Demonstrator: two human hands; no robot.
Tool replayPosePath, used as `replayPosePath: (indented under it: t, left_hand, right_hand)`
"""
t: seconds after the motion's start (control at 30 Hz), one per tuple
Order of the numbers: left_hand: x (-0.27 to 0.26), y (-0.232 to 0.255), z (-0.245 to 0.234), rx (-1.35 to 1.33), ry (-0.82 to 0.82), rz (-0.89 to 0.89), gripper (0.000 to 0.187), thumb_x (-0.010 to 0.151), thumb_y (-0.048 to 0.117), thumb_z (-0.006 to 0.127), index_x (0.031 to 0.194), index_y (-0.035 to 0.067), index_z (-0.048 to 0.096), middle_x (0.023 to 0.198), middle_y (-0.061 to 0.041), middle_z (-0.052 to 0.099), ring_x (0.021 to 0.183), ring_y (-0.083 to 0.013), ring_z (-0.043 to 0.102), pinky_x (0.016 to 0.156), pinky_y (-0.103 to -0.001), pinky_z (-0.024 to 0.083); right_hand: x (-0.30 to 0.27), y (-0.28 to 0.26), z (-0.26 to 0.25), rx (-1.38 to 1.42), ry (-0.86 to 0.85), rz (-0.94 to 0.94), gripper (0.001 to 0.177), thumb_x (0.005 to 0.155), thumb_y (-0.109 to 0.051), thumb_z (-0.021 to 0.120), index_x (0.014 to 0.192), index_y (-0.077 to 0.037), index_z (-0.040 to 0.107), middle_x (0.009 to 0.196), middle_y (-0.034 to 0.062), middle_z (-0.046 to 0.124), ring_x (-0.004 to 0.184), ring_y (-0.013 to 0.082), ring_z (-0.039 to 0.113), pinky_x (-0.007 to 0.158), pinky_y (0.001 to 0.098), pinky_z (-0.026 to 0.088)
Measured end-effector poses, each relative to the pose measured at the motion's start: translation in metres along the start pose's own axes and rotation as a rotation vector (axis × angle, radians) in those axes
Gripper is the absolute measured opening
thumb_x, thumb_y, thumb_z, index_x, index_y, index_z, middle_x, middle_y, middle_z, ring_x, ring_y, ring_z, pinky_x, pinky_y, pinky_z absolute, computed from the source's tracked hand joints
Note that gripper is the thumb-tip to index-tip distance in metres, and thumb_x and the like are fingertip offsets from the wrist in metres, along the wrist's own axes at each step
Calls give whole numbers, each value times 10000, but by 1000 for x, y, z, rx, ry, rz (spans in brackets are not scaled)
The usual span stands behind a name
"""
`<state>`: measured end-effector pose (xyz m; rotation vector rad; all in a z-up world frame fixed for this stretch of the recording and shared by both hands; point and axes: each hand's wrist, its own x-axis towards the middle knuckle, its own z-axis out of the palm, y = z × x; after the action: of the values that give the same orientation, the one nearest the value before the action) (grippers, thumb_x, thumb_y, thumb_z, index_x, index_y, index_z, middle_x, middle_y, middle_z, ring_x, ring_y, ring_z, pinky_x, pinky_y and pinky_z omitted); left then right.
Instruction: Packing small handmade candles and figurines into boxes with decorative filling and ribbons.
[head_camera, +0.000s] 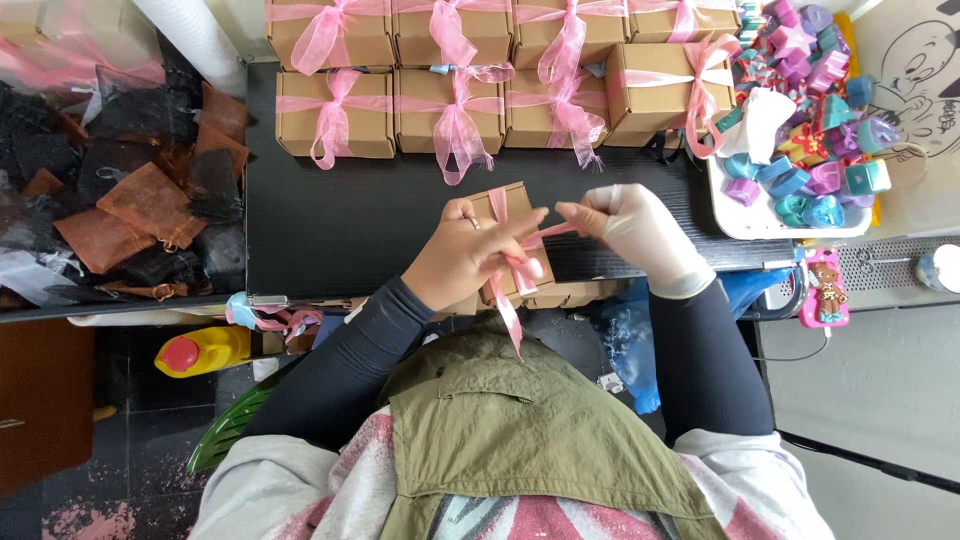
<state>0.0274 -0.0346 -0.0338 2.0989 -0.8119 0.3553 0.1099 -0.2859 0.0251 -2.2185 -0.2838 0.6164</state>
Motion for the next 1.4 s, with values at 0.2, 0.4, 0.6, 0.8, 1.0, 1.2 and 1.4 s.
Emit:
replayPosePath:
  t: [0.2, 0.4, 0.6, 0.8, 1.0, 1.2, 1.4]
  left_hand:
    - [-10, -3, 14, 240, 62, 64, 914, 1029, 76, 636, 1707, 188, 33, 1187, -1, 751, 987, -153, 704, 1063, -349, 381]
    - [3, 25, 7, -283, 259, -334, 861, 1022, 104, 637, 1662, 106, 61, 1140, -47, 712, 965, -182, 719, 932, -269, 530]
    - [1, 28, 13, -83, 268, -452, 169, 872, 38, 683, 930, 142, 803, 877, -2, 801, 644, -154, 672, 741, -292, 495]
    - [-8, 22, 15, -148, 234, -431, 74, 877, 93, 746, 905, 149, 787, 972, 38, 813, 653, -143, 644, 761, -263, 402]
    - [-5, 27, 14, -194, 177, -260, 173, 835, 87, 759, 975, 188, 775, 974, 28, 791, 818, -116, 736, 894, -303, 389]
    - [-9, 30, 14, -178, 188, -238, 204, 861, 66, 730, 1020, 184, 777, 974, 21, 789, 786, -129, 721, 865, -270, 391]
    - [-18, 24, 28, -272, 309, -368, 361, 883, 42, 769, 1218, 120, 659, 963, -1, 774, 903, -169, 674, 837, -291, 545]
  right_hand:
    - [-24, -53, 16, 227, -59, -258, 247, 969, -268, 692, 919, -34, 752, 694, -85, 610, 651, 43, 513, 571, 306, 467]
    - [-75, -83, 54, -466, 261, -747, 213, 879, -242, 757, 780, -62, 701, 594, 134, 603, 547, 339, 614, 518, 445, 465]
    - [-78, -30, 70, -447, 265, -691, 278, 871, -232, 793, 704, -83, 629, 627, 124, 629, 585, 331, 632, 581, 434, 505]
    - [-66, 0, 62, -175, 368, -347, 127, 900, -150, 773, 947, -39, 734, 753, 118, 718, 646, 209, 710, 601, 307, 539]
    - [-53, -7, 73, -26, 359, -264, 133, 868, -135, 815, 939, -40, 756, 686, 95, 683, 592, 176, 634, 577, 292, 511]
    - [-40, 17, 89, -46, 471, -381, 278, 837, -107, 841, 1000, -28, 631, 755, 68, 664, 646, 101, 609, 624, 264, 521]
    - [-42, 22, 74, 323, 53, -491, 505, 937, -23, 732, 1387, -34, 504, 927, 4, 581, 828, 64, 544, 737, 218, 493]
